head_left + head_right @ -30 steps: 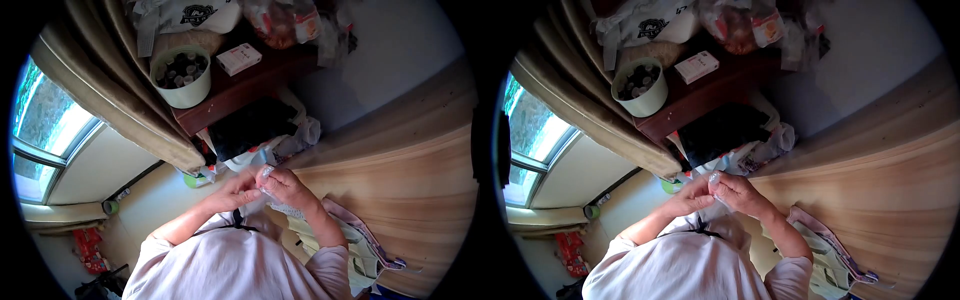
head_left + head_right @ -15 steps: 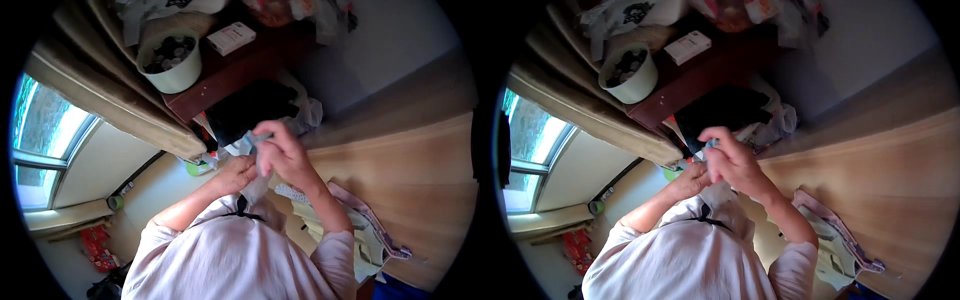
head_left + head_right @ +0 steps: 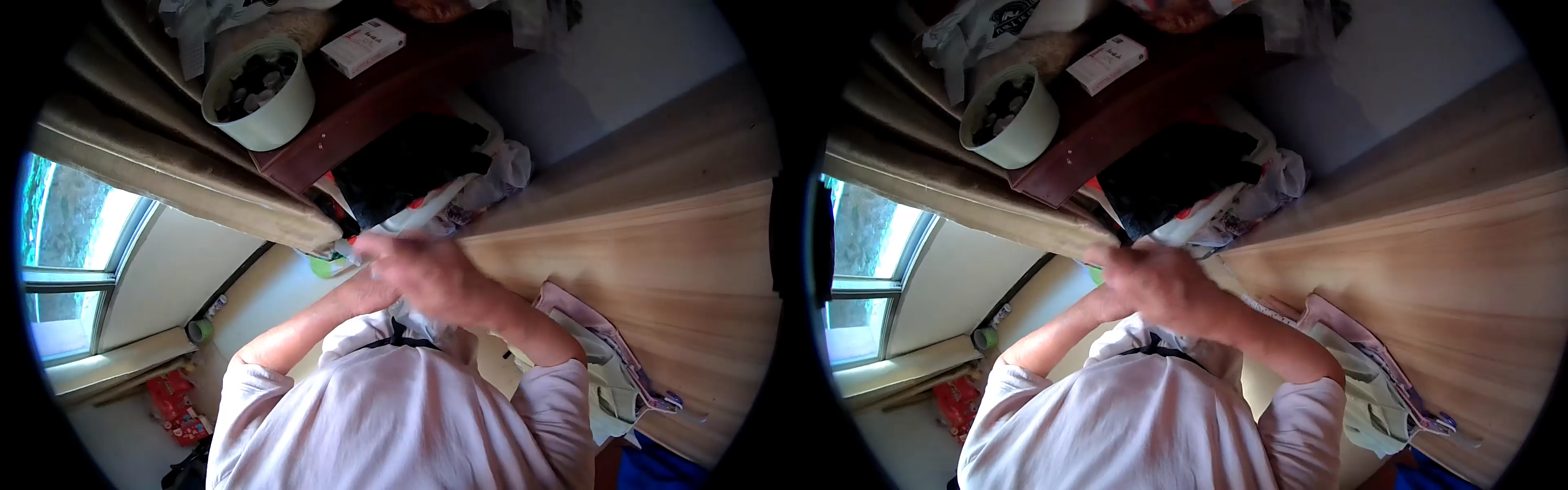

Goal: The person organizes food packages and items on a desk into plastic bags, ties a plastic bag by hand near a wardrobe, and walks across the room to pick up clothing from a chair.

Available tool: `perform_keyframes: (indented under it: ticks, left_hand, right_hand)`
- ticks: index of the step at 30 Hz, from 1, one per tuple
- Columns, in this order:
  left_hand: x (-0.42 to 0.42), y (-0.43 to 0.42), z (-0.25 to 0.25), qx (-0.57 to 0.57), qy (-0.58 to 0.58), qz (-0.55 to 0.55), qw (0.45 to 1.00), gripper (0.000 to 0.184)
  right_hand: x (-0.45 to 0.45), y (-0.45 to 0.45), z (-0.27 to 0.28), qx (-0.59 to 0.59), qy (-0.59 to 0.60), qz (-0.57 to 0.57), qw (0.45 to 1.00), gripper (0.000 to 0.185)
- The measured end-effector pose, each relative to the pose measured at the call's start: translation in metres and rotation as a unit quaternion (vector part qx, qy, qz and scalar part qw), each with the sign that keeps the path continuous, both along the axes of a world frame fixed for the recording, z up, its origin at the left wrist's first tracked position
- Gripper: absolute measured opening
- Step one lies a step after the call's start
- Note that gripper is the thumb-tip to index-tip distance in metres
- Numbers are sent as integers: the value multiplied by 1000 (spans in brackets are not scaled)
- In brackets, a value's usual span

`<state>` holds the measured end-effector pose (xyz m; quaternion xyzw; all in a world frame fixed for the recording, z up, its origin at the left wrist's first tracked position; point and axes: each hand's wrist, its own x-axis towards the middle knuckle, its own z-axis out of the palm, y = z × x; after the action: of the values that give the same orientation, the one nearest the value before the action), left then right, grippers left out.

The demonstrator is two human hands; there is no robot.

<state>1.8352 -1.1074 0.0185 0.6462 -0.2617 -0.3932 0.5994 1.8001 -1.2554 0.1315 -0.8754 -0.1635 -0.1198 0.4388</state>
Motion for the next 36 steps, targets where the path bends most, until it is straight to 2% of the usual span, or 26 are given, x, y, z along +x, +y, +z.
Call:
perform_keyframes:
  ticks: [1, 2, 3, 4, 6, 8, 9, 12, 13, 16, 17, 19, 21, 22, 24, 25, 26, 28, 29, 31, 33, 35, 36]
  left_hand:
    - [9, 1, 12, 31, 38, -31, 998, 40]
    - [31, 1, 24, 85, 27, -142, 986, 45]
    - [27, 0, 32, 124, 74, -90, 985, 58]
    - [29, 0, 40, 142, 82, -101, 981, 58]
    - [37, -3, 52, 178, 96, -128, 971, 59]
    - [47, -1, 44, 146, 134, -149, 969, 65]
    - [51, 1, 41, 131, 155, -157, 967, 69]
    - [52, -5, 48, 96, 233, -198, 947, 65]
    - [54, -6, 54, 85, 302, -163, 935, 49]
    - [56, -5, 47, 19, 352, -128, 927, 28]
    - [54, -5, 47, 20, 332, -116, 936, 23]
    - [46, -1, 49, 21, 290, -92, 952, 13]
    - [39, 0, 64, 49, 189, -116, 974, 12]
    - [34, 1, 69, 64, 138, -128, 980, 12]
    - [29, 0, 76, 18, -40, -143, 989, 12]
    - [30, 0, 88, 16, -114, -150, 982, 14]
    - [31, -1, 95, 12, -188, -153, 970, 16]
    - [30, -1, 89, -61, -284, -91, 953, 21]
    - [31, 3, 86, -81, -335, -64, 936, 21]
    - [31, 5, 77, -124, -460, -2, 879, 22]
    - [33, 7, 68, -146, -509, 36, 847, 24]
    - [32, 8, 65, -155, -560, 90, 809, 27]
    - [31, 11, 62, -161, -559, 82, 809, 26]
  right_hand:
    - [3, -17, 6, -15, -39, -51, 998, 37]
    - [4, -29, 9, -30, -77, -100, 992, 37]
    - [0, -36, 8, -87, -91, -99, 987, 32]
    - [-4, -41, 5, -144, -106, -98, 979, 28]
    - [-13, -51, -5, -195, -44, -79, 977, 19]
    - [-25, -54, -21, -180, 108, -39, 977, 13]
    - [-27, -51, -24, -133, 78, -77, 985, 15]
    - [-31, -46, -16, -104, 81, -124, 983, 12]
    - [-32, -44, -18, -105, 53, -131, 984, 11]
    - [-44, -36, -10, -51, 110, -47, 991, 9]
    - [-49, -36, -12, -71, 150, -14, 986, 8]
    - [-48, -46, -12, -30, 99, -27, 994, 10]
    - [-44, -56, -12, 27, 69, -76, 994, 13]
    - [-41, -53, -11, 73, 94, -79, 990, 14]
    - [-29, -41, -8, 162, 136, -89, 973, 14]
    - [-27, -34, -28, 224, 135, -63, 963, 19]
    - [-27, -29, -35, 237, 169, -62, 955, 19]
    - [-32, -26, -39, 220, 182, -78, 955, 15]
    - [-36, -24, -42, 184, 157, -85, 967, 15]
    - [-40, -14, -42, 245, 162, -88, 952, 16]
    - [-36, -9, -40, 288, 156, -78, 942, 18]
    - [-36, -15, -36, 241, 191, -34, 951, 19]
    - [-36, -17, -35, 218, 209, -15, 953, 20]
